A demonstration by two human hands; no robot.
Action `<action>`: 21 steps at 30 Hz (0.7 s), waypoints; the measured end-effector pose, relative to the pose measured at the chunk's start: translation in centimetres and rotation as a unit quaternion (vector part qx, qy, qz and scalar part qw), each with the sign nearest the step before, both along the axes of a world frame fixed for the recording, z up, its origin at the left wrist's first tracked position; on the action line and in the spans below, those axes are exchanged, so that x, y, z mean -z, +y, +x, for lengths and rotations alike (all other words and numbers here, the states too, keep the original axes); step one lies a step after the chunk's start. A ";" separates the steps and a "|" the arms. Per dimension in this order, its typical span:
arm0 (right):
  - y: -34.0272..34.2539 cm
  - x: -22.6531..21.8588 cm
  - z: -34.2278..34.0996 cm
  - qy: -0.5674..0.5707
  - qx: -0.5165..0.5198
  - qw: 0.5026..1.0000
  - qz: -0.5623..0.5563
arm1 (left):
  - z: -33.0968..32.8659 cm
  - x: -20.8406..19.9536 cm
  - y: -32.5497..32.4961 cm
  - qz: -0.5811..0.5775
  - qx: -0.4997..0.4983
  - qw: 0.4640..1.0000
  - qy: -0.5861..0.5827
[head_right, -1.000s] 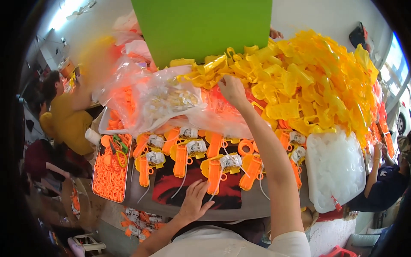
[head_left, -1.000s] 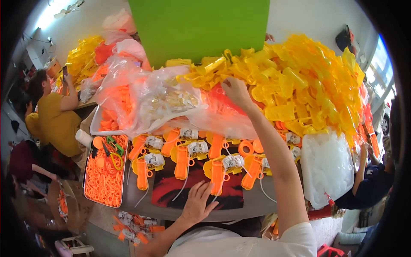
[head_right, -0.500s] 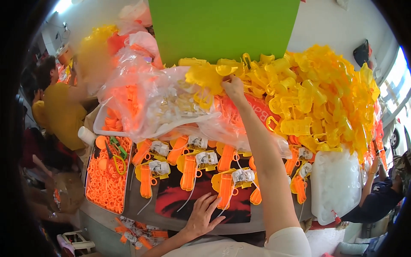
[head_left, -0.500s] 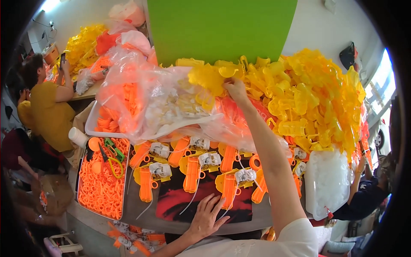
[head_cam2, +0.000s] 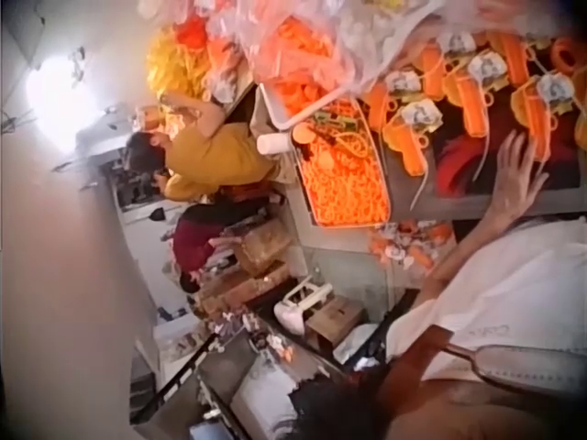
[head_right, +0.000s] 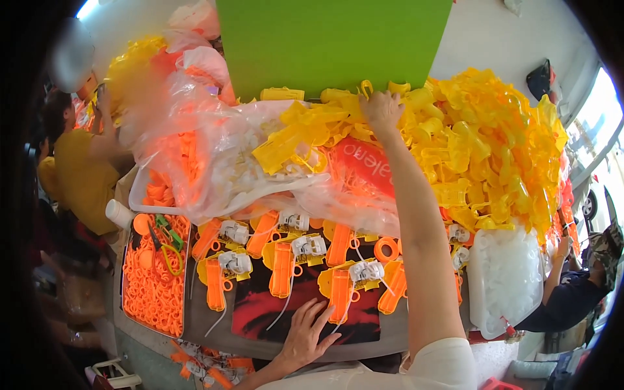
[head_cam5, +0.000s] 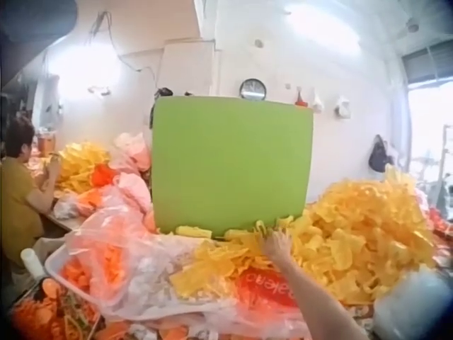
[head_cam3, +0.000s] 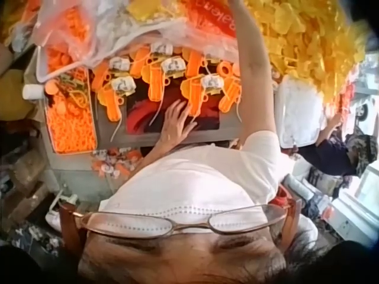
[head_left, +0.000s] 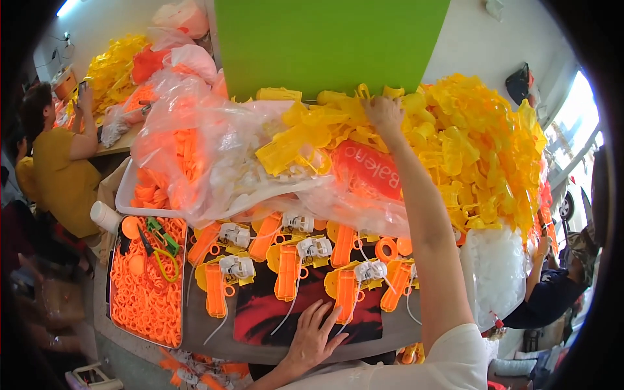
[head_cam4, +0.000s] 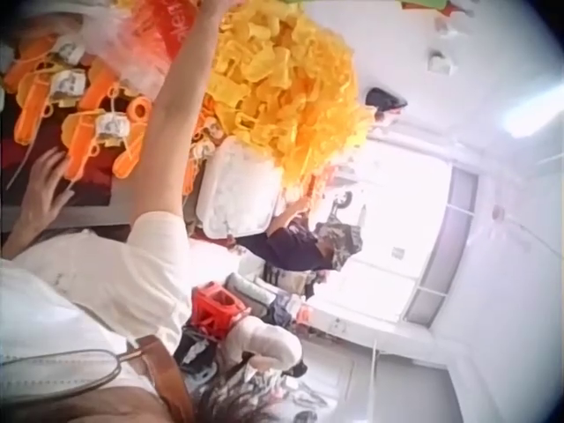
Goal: The recorder is assembling and labeling toy guns at a factory workbench, including cutting plastic ties and applying stickers.
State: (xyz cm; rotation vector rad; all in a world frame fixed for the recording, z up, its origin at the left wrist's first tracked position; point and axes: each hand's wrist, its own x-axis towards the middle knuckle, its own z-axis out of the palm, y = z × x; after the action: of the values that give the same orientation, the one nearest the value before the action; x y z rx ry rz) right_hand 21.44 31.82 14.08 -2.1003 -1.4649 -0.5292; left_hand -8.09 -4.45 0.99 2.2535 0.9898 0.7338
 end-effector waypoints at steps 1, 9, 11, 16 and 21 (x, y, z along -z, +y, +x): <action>-0.2 0.7 0.3 -0.002 0.006 1.000 0.000 | 0.1 0.0 0.0 0.000 0.006 1.000 -0.002; 1.0 2.2 -1.4 0.077 -0.153 0.980 0.101 | 0.4 0.0 0.1 0.002 0.007 1.000 0.003; 0.3 2.3 -3.9 0.082 -0.257 0.956 0.114 | 0.3 0.0 0.1 0.003 0.009 1.000 0.008; -1.6 2.5 -7.2 0.036 -0.427 0.903 0.041 | 0.3 0.1 0.0 0.005 0.007 1.000 0.016; -1.2 1.3 -5.6 0.114 -0.404 0.900 0.117 | 0.2 0.0 0.0 0.002 0.004 1.000 0.020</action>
State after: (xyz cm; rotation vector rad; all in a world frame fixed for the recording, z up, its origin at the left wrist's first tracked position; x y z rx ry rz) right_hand 15.84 30.62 12.82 -1.1564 -1.8358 -0.1116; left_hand -7.85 -4.46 1.04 2.2818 0.9984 0.6905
